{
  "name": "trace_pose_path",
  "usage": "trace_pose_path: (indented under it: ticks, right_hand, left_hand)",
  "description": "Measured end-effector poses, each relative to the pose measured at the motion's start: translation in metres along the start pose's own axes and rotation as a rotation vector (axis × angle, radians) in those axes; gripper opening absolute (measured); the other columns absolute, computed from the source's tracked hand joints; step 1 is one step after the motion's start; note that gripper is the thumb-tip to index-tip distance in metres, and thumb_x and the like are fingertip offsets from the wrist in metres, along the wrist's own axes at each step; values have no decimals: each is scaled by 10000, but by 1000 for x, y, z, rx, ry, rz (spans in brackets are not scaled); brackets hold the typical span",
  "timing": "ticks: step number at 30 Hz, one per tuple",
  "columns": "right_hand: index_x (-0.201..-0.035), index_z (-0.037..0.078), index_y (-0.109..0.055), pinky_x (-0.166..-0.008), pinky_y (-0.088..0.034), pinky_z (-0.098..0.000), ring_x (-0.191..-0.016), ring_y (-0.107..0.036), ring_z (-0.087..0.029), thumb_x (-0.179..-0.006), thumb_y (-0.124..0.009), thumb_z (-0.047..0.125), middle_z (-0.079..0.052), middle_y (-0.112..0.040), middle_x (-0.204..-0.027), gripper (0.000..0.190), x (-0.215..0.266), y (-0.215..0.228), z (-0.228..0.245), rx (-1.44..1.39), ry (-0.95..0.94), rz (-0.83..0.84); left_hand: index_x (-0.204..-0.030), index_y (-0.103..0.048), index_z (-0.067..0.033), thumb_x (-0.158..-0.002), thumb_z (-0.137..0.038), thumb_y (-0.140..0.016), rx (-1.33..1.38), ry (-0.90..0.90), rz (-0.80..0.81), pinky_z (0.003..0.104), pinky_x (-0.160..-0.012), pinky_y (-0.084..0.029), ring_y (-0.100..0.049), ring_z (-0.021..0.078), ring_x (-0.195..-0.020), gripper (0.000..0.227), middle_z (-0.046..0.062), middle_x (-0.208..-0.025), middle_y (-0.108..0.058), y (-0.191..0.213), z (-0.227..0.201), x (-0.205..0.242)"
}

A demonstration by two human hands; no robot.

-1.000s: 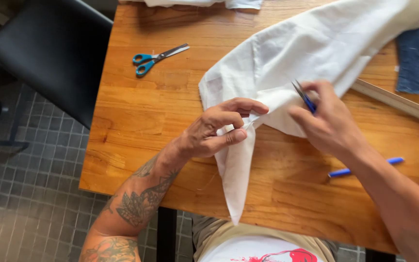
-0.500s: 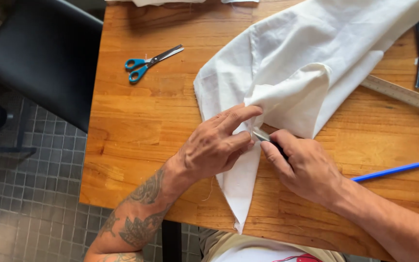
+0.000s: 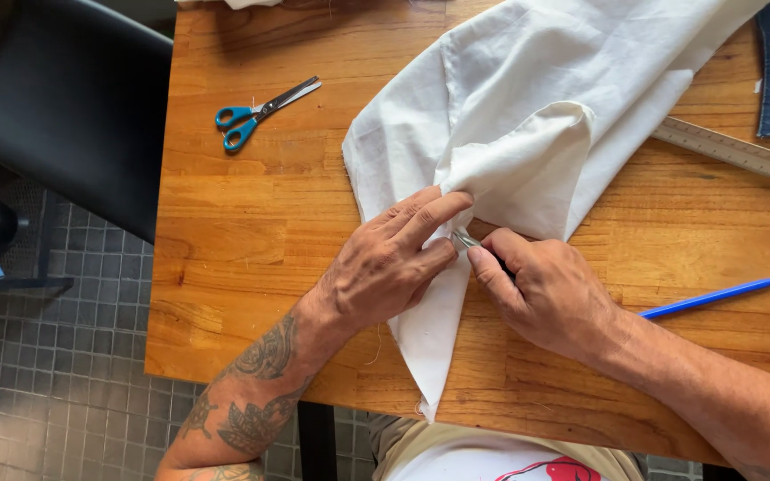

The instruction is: The person uses a seam ripper to carefully cut and remove stitches from a white fabric garment laid on a wooden table. The person holds the fabric with one hand and manipulates the tool with the other to separate the seams.

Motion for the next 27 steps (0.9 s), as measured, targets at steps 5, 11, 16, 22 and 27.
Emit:
trace_pose_path:
  ticks: [5,11,16,22,27]
  right_hand:
    - [-936,163,-589,-591,-427,-568,-559,-553,-448,-1198,-591,409,-144,-609,-594,359,-1,2,2,-9,10,-12]
    - [-919,153,-593,-572,-424,-571,-533,-570,-415,-1195,-583,402,-149,-619,-592,372,-4,7,6,-38,29,10]
    - [-923,168,-596,-620,-445,-534,-566,-545,-386,-1193,-572,422,-101,-600,-590,371,-5,2,1,-53,-37,63]
    - [-1009,177,-638,-638,-464,-551,-587,-591,-427,-1182,-564,465,-123,-641,-612,344,-7,-1,-2,-34,-65,107]
    - [-874,157,-553,-614,-420,-528,-572,-490,-367,-1205,-551,431,-103,-554,-581,429,-9,2,-1,-66,-58,104]
  left_hand:
    - [-955,-648,-25,-1165,59,-641,-4,1,14,549,-1355,-567,-749,447,-1430,226,224,-1660,-591,-2,0,1]
    - [-964,-662,-31,-1187,29,-620,-17,7,2,542,-1345,-582,-752,438,-1426,235,212,-1656,-592,3,1,0]
    - [-968,-658,-19,-1198,32,-575,-16,-1,2,541,-1329,-580,-733,475,-1438,250,218,-1662,-572,1,2,2]
    - [-953,-670,-48,-1214,2,-633,-31,15,-8,520,-1334,-574,-744,446,-1456,268,195,-1666,-589,2,3,3]
    - [-969,-672,-23,-1189,51,-589,-6,12,6,534,-1341,-570,-722,467,-1473,247,213,-1679,-571,0,4,4]
Point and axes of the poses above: each hand's wrist, its own x-axis away from the middle knuckle, its own y-axis out of the back of the hand, z = x × y, the point moved 10 cm from there along -x, towards the middle knuckle
